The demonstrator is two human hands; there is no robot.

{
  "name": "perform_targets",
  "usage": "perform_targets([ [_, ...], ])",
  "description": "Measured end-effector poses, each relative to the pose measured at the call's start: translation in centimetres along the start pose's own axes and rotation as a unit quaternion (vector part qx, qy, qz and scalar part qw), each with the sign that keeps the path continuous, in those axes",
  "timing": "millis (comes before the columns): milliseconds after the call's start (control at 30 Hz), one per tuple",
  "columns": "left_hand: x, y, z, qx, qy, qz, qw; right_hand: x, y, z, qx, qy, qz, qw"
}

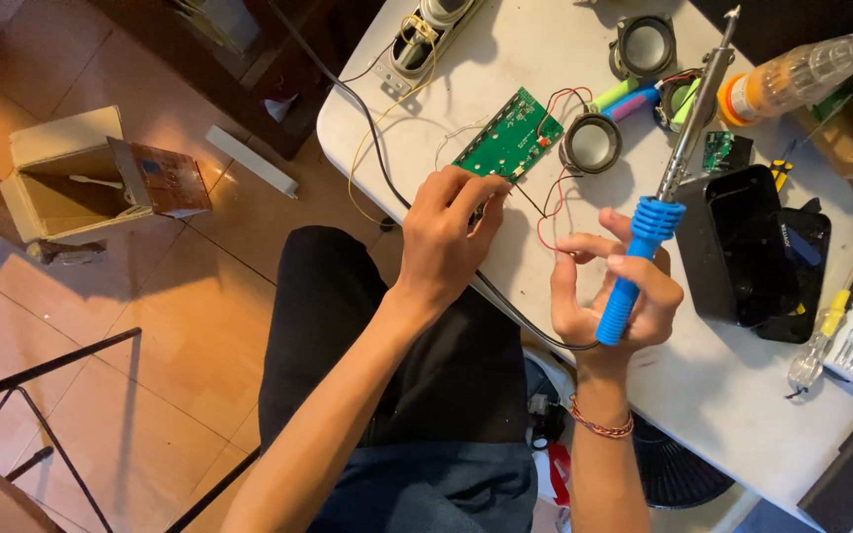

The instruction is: Soldering wires onto a printed circuit board (PCB) using a soldering iron and solder wire.

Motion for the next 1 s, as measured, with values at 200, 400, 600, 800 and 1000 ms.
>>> perform_targets([
  [200,0.0,-0.1,0.1,-0.002,0.002,-0.001,1.0,0.0,0.4,0.3,0.004,-0.004,-0.043,0.999],
  [400,0.0,-0.2,0.2,0.003,0.0,0.005,1.0,0.6,-0.3,-0.7,0.031,-0.034,-0.013,0.999],
  [600,0.0,-0.2,0.3,0.004,0.003,0.001,1.0,1.6,-1.2,-2.2,0.06,-0.052,0.086,0.993],
  [800,-0.1,-0.1,0.1,0.019,-0.004,-0.005,1.0,2.2,-0.9,-2.7,-0.008,-0.09,0.165,0.982],
  [1000,0.0,-0.3,0.3,0.028,-0.004,-0.013,1.0,2.1,0.1,-2.5,0.002,-0.094,0.155,0.983],
])
Point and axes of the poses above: each hand's wrist, its own z-axis away from the middle knuckle, its own x-axis out of the palm, y = z × x, the point moved 3 cm from there along -z, towards the middle knuckle, and after that the axes turned 6 degrees about y, right-handed, at the moved point
